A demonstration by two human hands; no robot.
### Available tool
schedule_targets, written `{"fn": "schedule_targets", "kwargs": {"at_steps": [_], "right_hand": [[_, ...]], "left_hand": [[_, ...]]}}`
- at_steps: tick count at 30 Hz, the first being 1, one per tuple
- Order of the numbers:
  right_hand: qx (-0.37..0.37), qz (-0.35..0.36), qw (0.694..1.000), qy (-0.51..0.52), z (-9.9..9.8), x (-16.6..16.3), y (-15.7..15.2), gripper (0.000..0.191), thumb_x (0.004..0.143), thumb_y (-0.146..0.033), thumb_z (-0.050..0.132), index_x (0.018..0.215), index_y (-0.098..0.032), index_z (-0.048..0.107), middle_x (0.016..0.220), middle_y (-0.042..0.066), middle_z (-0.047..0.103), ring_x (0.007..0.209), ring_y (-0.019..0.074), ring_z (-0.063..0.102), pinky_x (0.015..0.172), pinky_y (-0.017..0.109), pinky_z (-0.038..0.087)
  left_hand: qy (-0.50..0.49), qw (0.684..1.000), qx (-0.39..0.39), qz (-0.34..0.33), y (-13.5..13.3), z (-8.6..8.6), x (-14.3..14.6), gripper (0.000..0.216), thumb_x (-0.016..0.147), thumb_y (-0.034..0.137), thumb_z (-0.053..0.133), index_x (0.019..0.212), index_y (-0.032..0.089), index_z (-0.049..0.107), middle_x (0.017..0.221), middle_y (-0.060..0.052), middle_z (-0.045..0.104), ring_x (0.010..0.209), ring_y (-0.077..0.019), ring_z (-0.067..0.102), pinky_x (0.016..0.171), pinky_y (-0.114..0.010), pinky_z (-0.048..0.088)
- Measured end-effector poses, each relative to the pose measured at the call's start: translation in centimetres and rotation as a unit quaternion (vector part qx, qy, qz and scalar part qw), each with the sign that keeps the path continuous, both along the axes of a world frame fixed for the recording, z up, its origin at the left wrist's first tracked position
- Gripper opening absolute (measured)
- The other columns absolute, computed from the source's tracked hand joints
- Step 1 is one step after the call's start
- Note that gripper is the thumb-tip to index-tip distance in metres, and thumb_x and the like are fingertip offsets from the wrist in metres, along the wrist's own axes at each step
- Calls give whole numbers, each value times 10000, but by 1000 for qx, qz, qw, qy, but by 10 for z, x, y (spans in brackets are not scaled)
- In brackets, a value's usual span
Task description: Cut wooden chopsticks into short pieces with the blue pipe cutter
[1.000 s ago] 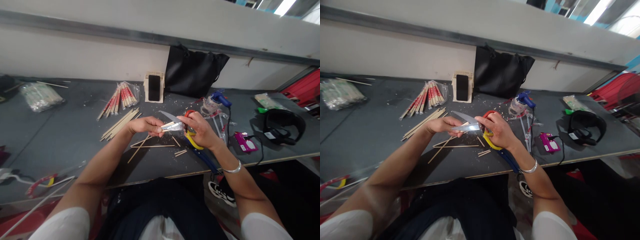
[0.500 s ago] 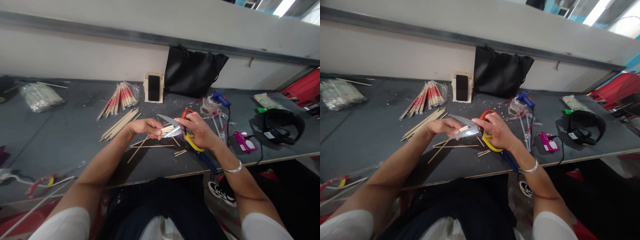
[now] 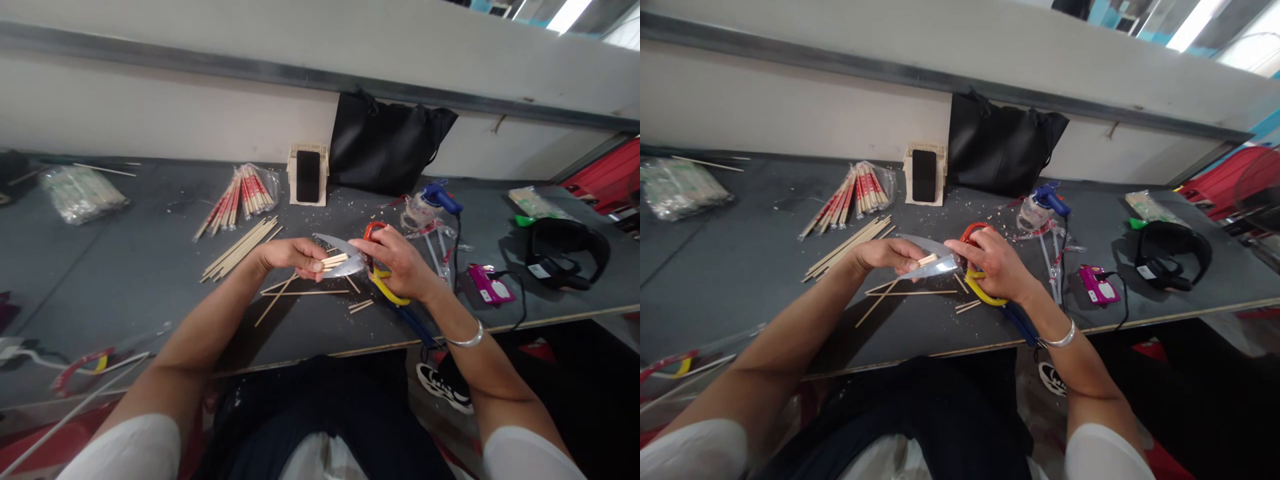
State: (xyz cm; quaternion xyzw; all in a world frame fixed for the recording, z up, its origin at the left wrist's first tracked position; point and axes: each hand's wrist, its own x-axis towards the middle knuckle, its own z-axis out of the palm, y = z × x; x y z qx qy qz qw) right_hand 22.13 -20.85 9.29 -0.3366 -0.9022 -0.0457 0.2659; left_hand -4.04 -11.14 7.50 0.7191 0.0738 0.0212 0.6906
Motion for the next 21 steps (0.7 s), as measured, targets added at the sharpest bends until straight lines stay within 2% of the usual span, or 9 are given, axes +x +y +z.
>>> {"fn": "schedule_targets", "kwargs": {"at_steps": [4, 10, 13, 17, 21], "right_hand": [[-2, -9, 1000, 7, -2, -2, -1, 675, 873, -134, 580, 1503, -345, 458, 974, 47, 584, 916, 249, 538, 839, 417, 494], [20, -18, 1000, -1, -2, -4, -1, 624, 889, -132, 557, 1477, -317, 463, 962, 51, 564, 917, 247, 534, 824, 403, 499], [20, -16, 1000, 1, -2, -4, -2, 629, 884, -130, 561, 1478, -317, 472, 958, 50, 570, 897, 242, 531, 821, 403, 496], [36, -54, 998, -10, -2, -2, -2, 641, 870, -125, 573, 1471, -335, 500, 964, 54, 573, 914, 253, 528, 847, 420, 494], [27, -38, 999, -5, -2, -1, -3, 660, 872, -112, 559, 1485, -345, 487, 957, 48, 584, 909, 247, 536, 828, 409, 499]], "left_hand": [[-12, 1000, 2, 4, -1, 0, 2, 530, 832, 655, 697, 720, 138, 704, 513, 15, 473, 467, -88, 391, 416, -203, 317], [-10, 1000, 1, 4, -1, 0, 2, 553, 815, 678, 702, 724, 133, 701, 524, 17, 473, 475, -85, 391, 424, -200, 324], [-9, 1000, 2, 3, 0, -1, 0, 531, 835, 652, 698, 741, 129, 696, 532, 16, 477, 482, -86, 393, 431, -196, 329], [-11, 1000, 2, 0, 2, -3, -1, 475, 856, 597, 698, 760, 131, 696, 534, 15, 476, 479, -88, 389, 426, -194, 329], [-13, 1000, 0, -5, 2, -3, -1, 464, 860, 590, 697, 769, 135, 704, 543, 7, 495, 488, -91, 406, 432, -194, 332]]}}
